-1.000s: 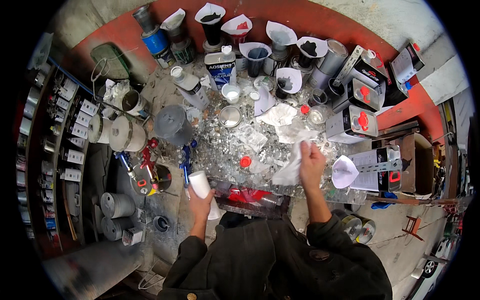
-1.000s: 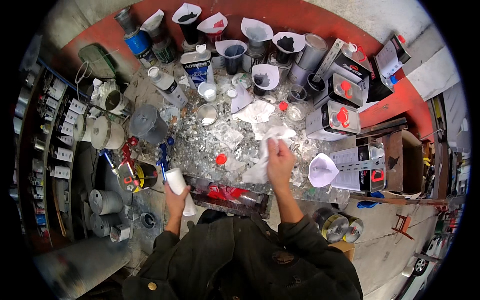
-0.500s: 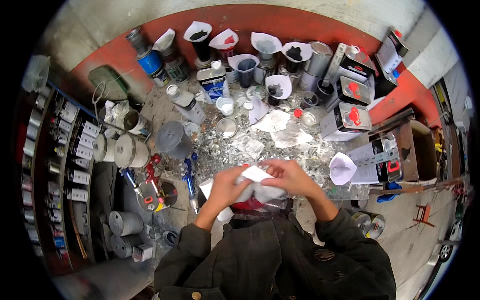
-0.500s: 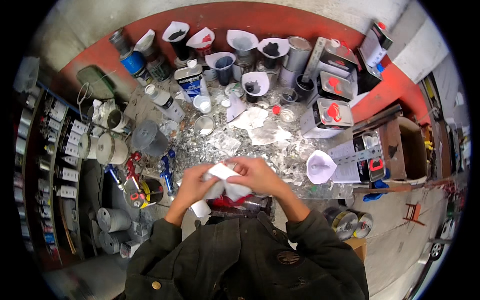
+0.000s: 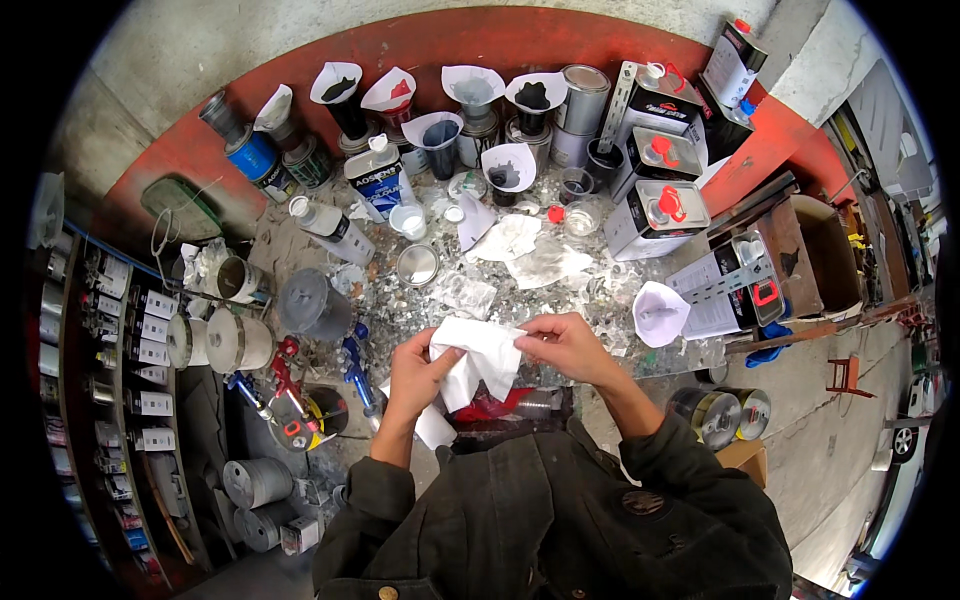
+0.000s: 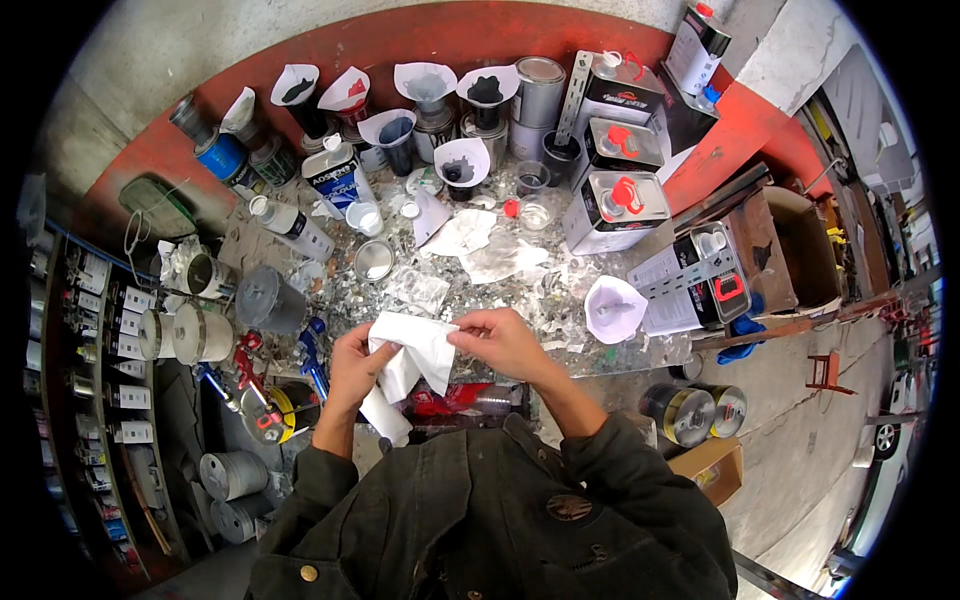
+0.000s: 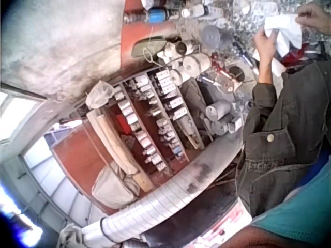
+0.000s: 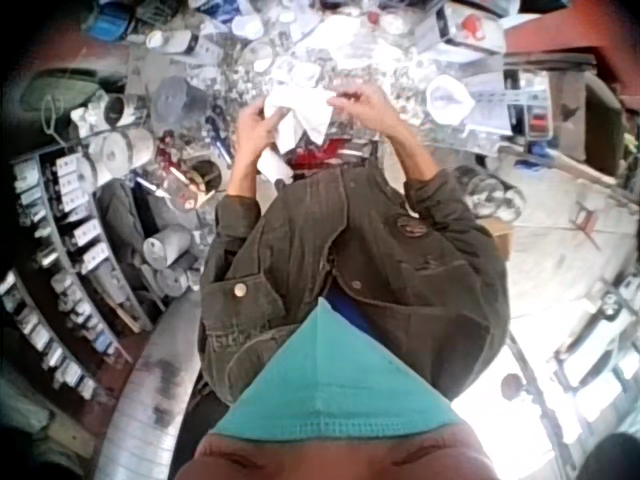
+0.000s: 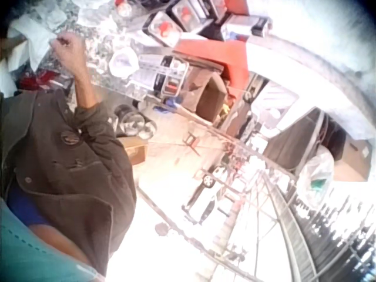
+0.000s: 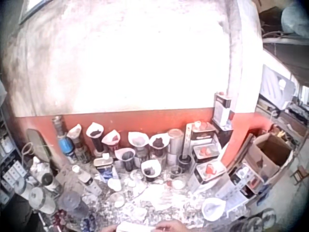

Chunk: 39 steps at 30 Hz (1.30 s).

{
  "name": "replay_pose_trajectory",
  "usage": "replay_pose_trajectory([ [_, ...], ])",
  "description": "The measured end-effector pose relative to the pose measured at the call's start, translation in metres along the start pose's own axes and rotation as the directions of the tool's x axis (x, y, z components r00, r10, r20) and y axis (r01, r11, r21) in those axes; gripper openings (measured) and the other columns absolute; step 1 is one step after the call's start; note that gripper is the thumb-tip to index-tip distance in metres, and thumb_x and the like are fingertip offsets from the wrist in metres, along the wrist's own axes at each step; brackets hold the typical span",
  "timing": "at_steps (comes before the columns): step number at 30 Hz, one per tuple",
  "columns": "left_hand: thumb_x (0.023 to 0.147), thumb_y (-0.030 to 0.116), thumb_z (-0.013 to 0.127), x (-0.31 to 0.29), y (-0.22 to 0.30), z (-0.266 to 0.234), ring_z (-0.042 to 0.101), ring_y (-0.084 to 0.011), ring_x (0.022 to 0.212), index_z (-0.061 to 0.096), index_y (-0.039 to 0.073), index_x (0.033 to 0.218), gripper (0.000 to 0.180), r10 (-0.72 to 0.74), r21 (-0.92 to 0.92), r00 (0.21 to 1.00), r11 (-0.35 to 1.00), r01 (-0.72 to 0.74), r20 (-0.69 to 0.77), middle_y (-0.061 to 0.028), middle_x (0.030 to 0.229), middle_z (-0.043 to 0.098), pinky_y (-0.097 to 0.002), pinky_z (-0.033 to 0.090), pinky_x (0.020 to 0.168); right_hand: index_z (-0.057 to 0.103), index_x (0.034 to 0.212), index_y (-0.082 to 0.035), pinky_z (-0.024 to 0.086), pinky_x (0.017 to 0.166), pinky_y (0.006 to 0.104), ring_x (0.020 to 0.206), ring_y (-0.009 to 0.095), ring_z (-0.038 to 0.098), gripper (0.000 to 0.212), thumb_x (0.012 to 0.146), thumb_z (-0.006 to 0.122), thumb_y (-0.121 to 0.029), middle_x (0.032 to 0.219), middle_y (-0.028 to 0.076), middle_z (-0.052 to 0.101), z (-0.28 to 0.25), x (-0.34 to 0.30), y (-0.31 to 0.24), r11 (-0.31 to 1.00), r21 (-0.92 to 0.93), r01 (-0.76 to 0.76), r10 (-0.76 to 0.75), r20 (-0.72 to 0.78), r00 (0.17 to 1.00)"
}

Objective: The person wipes the rear bumper of a car with a cloth, then retrieves a container of dark paint and a small brush. They apply the paint to a small area on the bumper using the brush.

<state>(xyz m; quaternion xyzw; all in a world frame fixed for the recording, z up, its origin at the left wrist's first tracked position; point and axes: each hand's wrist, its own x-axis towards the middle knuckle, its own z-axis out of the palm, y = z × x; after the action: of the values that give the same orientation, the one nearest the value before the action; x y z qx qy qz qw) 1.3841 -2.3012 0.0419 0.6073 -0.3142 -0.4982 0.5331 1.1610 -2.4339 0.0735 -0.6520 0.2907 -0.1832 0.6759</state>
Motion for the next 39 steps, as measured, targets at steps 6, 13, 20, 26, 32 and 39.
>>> replay_pose_trajectory([
  [6,0.062,0.029,0.088,-0.012,0.038,0.006,0.046,-0.0345,0.132,0.042,0.002,0.143,0.097,0.341,0.6,0.93,0.719,-0.35,0.134,-0.0201,0.139,0.051,-0.0383,0.035,0.11,0.069,0.096,0.003,0.047,0.058,0.0215,0.064,0.005,0.058,0.016,0.092,0.068,-0.012,0.074,0.001,0.066,0.005,0.001,-0.009,0.991,0.017,-0.13,0.129,0.031,0.991],
  [13,0.091,0.022,0.066,-0.009,0.04,0.055,0.067,-0.0305,0.096,0.056,0.004,0.129,0.043,0.23,0.362,0.936,0.876,-0.318,0.265,-0.0193,0.104,0.068,-0.0354,0.049,0.083,0.069,0.088,0.003,0.047,0.055,0.0247,0.06,0.006,0.058,0.018,0.088,0.071,-0.015,0.067,0.005,0.067,0.021,-0.002,-0.034,0.973,-0.232,0.003,-0.036,-0.14,0.989],
  [20,0.103,0.028,0.049,-0.008,0.021,0.056,0.049,-0.0135,0.059,0.062,0.001,0.102,0.03,0.139,0.187,0.944,0.962,-0.2,0.299,-0.0025,0.068,0.054,-0.0285,0.04,0.057,0.072,0.094,0.002,0.041,0.051,0.0218,0.059,0.005,0.051,0.012,0.09,0.069,-0.009,0.076,0.002,0.061,0.02,0.004,-0.021,0.978,0.191,0.079,-0.049,-0.155,0.987],
  [26,0.105,0.029,0.046,-0.007,0.022,0.053,0.039,-0.006,0.06,0.058,0.004,0.1,0.028,-0.053,-0.351,0.866,0.901,0.257,0.498,0.0039,0.07,0.044,-0.024,0.035,0.054,0.072,0.093,0.003,0.04,0.048,0.0199,0.058,0.006,0.053,0.011,0.091,0.068,-0.007,0.078,0.004,0.062,0.019,0.007,-0.018,0.952,0.306,0.029,-0.029,-0.006,1.0],
  [32,0.105,0.028,0.045,-0.004,0.021,0.075,0.036,-0.0042,0.061,0.057,0.005,0.099,0.027,0.018,-0.137,0.964,0.99,0.019,0.266,0.0048,0.072,0.047,-0.0218,0.034,0.056,0.071,0.085,0.003,0.037,0.044,0.0197,0.052,0.006,0.052,0.011,0.09,0.07,-0.007,0.066,0.003,0.06,0.027,0.016,-0.02,0.966,0.191,-0.177,0.227,-0.285,0.931],
  [39,0.105,0.025,0.043,0.007,0.025,0.068,0.038,-0.0033,0.062,0.057,0.003,0.101,0.026,-0.038,-0.395,0.947,0.903,0.17,0.32,-0.0024,0.088,0.064,-0.0208,0.034,0.056,0.064,0.12,0.001,0.043,0.055,0.022,0.065,0.007,0.053,0.03,0.102,0.052,-0.02,0.083,0.002,0.059,0.007,0.026,-0.003,0.836,0.532,-0.131,0.141,0.022,0.99],
])
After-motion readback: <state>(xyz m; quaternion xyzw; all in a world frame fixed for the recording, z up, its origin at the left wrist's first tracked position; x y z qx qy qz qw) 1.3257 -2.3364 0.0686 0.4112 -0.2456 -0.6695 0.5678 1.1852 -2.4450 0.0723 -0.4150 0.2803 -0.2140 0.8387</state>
